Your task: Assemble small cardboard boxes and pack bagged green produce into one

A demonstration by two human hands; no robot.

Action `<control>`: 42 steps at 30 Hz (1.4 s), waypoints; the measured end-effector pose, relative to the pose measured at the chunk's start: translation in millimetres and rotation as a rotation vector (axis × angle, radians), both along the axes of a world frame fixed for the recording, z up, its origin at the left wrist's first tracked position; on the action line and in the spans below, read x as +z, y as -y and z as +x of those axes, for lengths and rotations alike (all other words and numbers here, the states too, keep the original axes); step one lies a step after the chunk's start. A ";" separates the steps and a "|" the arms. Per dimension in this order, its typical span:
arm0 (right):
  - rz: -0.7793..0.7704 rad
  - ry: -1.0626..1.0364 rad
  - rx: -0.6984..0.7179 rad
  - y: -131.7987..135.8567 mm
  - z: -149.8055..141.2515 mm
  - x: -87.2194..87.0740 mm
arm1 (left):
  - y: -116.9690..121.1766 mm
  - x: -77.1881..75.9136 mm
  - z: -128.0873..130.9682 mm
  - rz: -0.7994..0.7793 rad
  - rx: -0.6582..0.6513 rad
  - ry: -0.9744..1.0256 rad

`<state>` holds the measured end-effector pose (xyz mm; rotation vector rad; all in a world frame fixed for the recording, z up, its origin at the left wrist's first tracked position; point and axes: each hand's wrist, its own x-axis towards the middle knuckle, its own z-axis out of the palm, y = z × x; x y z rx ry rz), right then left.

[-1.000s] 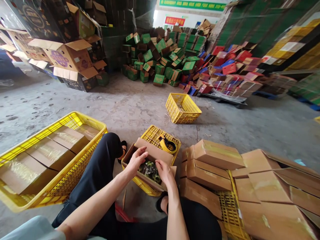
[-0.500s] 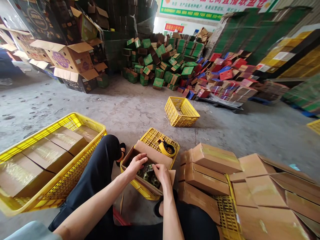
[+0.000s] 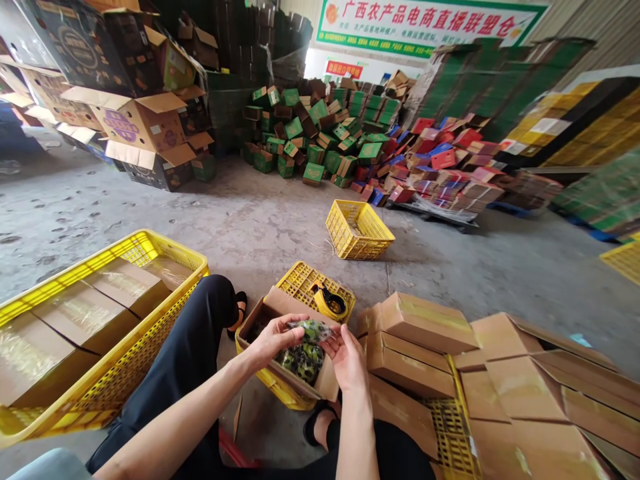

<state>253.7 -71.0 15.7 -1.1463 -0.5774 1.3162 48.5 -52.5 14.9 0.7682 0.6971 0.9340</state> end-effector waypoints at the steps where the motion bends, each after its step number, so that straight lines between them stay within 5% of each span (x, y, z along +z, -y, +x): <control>1: 0.020 0.029 0.008 1.4 -1.0 2.2 | -1.1 1.5 0.9 -0.002 0.019 -0.025; 6: 0.075 0.240 0.072 8.1 -4.8 9.2 | -6.0 -1.9 3.6 -0.028 0.073 -0.118; 13: 0.063 0.267 0.199 11.7 -6.0 2.0 | -1.6 -5.6 7.4 0.003 0.050 -0.139; 30: 0.038 0.384 -0.082 9.5 -8.8 -8.2 | -3.0 -4.5 14.0 -0.112 0.092 -0.032; 42: 0.072 0.171 -0.125 9.3 -6.1 3.1 | -4.0 1.5 14.3 -0.144 0.077 0.058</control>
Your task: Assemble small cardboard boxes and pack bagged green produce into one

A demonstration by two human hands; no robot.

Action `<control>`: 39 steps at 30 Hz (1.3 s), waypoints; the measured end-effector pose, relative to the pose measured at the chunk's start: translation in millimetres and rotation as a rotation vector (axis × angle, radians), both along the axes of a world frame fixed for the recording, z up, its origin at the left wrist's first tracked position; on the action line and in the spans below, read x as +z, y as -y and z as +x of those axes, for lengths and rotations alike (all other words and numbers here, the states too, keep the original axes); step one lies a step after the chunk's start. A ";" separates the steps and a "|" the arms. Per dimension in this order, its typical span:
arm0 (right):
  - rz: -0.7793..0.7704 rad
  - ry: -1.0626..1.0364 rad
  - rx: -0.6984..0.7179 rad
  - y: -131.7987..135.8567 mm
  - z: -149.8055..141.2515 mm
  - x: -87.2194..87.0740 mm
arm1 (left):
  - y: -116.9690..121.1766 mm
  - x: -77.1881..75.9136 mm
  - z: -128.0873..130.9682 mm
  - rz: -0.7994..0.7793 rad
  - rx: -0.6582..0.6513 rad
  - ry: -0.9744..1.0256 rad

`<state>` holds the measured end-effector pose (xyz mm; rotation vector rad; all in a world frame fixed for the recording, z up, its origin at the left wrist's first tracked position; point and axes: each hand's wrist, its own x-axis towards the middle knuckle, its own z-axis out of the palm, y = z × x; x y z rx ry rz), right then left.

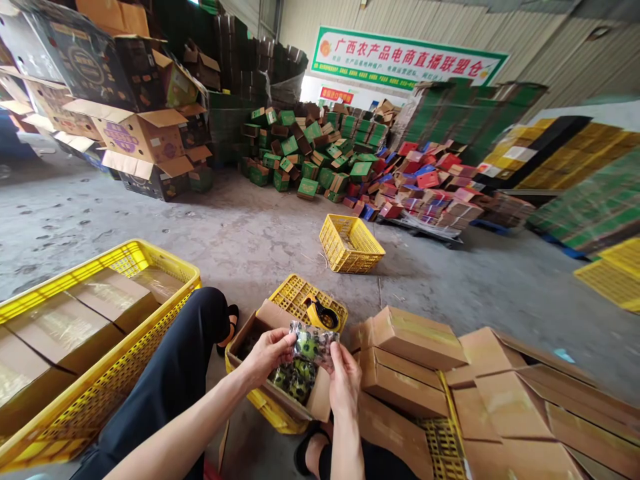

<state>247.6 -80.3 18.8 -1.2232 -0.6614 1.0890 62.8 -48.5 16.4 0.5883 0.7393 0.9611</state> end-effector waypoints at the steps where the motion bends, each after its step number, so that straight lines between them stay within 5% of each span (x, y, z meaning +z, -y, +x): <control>1: 0.007 0.000 0.011 0.3 -0.8 0.9 | -0.3 0.0 -0.2 0.004 0.019 -0.001; 18: 0.021 -0.015 -0.019 -1.8 -0.4 -6.4 | 0.0 -1.4 -2.0 0.020 0.140 -0.141; 28: -0.016 -0.062 -0.020 -5.4 -2.8 5.8 | 0.2 15.7 -2.7 0.007 0.158 -0.110; 39: -0.074 0.012 -0.232 8.9 -36.1 28.8 | -5.0 31.6 -17.4 -0.091 0.131 0.053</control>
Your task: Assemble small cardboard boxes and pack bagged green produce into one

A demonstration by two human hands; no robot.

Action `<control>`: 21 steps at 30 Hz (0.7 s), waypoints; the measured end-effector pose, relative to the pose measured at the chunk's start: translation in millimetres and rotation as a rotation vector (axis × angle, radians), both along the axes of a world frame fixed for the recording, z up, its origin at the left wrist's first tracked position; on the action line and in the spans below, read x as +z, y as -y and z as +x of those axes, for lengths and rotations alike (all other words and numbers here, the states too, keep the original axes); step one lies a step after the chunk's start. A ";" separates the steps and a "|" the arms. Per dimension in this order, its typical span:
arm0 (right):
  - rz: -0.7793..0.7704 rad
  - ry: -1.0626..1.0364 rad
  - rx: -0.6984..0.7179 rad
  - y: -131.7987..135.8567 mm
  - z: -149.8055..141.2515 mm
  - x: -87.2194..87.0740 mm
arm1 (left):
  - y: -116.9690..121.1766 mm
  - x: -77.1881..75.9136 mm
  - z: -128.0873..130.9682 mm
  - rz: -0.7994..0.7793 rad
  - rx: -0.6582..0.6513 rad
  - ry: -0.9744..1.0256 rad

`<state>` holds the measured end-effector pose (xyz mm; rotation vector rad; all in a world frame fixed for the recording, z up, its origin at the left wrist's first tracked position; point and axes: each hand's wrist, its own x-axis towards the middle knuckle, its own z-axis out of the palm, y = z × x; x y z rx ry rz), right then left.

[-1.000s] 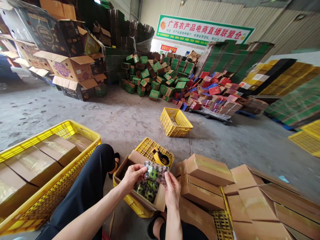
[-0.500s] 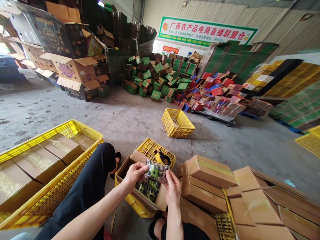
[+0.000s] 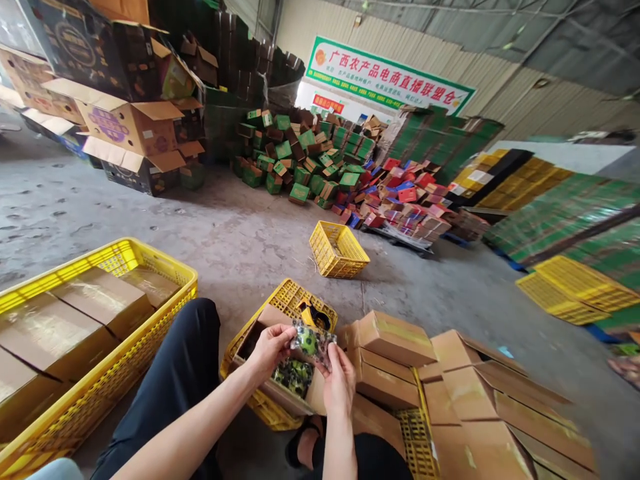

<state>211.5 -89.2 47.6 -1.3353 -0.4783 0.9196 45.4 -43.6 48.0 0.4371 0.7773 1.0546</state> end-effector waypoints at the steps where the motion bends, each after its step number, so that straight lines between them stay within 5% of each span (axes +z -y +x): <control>1: -0.003 0.010 -0.019 1.7 -3.8 1.8 | 0.0 0.8 -1.7 -0.001 -0.009 0.021; 8: -0.027 0.086 -0.119 4.4 -7.8 5.0 | -6.3 -3.2 0.7 -0.030 -0.089 0.076; 21: -0.079 -0.049 -0.029 -15.9 -1.6 3.6 | -35.8 -3.6 -3.8 -0.119 -0.365 0.096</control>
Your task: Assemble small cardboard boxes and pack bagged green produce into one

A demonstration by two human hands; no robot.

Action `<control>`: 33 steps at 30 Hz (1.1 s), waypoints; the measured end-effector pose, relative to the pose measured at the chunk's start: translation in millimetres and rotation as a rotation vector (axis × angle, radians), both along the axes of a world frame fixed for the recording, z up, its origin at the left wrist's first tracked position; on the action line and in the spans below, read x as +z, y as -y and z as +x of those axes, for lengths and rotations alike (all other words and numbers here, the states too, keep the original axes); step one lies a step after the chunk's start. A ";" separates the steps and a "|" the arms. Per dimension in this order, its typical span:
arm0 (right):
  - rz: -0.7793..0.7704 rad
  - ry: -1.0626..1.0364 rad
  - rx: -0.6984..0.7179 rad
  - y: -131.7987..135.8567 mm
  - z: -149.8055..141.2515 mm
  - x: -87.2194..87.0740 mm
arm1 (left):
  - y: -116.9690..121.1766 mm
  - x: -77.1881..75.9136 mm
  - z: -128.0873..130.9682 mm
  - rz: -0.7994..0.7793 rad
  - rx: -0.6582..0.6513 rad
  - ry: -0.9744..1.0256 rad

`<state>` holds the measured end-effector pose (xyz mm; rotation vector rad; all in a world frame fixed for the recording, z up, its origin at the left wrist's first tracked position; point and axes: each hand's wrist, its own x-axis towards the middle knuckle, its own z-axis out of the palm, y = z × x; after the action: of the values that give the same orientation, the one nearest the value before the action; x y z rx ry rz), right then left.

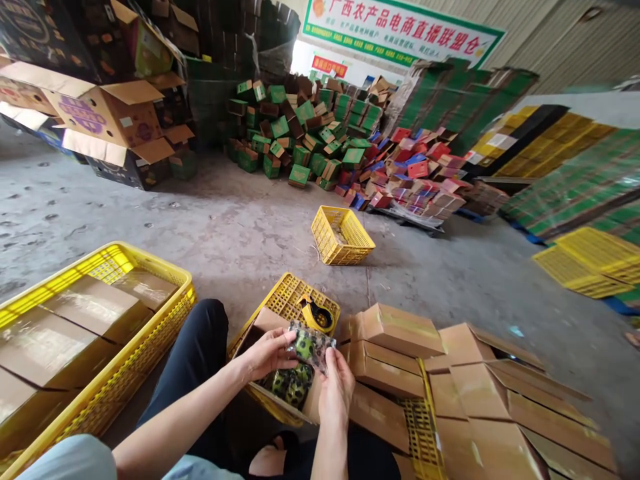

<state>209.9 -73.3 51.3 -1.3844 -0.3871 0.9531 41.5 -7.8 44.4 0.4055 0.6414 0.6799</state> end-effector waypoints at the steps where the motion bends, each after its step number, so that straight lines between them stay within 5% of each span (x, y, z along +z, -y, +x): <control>1: -0.002 0.007 0.004 -0.3 -1.3 -0.9 | -1.7 1.4 1.0 0.009 -0.013 0.007; 5: 0.059 0.155 0.052 6.7 -5.2 1.0 | -8.3 5.4 5.0 0.010 0.032 -0.036; 10: 0.150 0.806 0.285 16.7 -9.8 11.8 | -8.8 9.9 4.9 0.011 0.049 -0.107; 13: 0.169 0.965 0.325 15.4 -12.1 16.7 | -5.6 12.7 1.0 0.018 0.009 -0.098; 17: 0.099 0.774 0.290 16.9 -11.5 19.7 | -2.4 16.0 -12.9 0.031 -0.109 -0.100; 21: -0.037 0.491 0.247 23.6 -11.8 16.7 | 0.7 18.0 -25.1 0.190 -0.065 -0.147; 27: -0.106 0.411 0.209 25.8 -16.4 12.0 | 3.1 13.9 -19.9 0.275 -0.077 -0.120; 33: 0.065 0.330 0.283 31.2 -23.6 20.4 | 7.0 9.4 -15.7 0.251 0.024 -0.175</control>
<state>186.3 -104.5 71.7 -1.4530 -0.8738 0.9295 25.9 -14.7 53.8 0.6964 0.7301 0.7556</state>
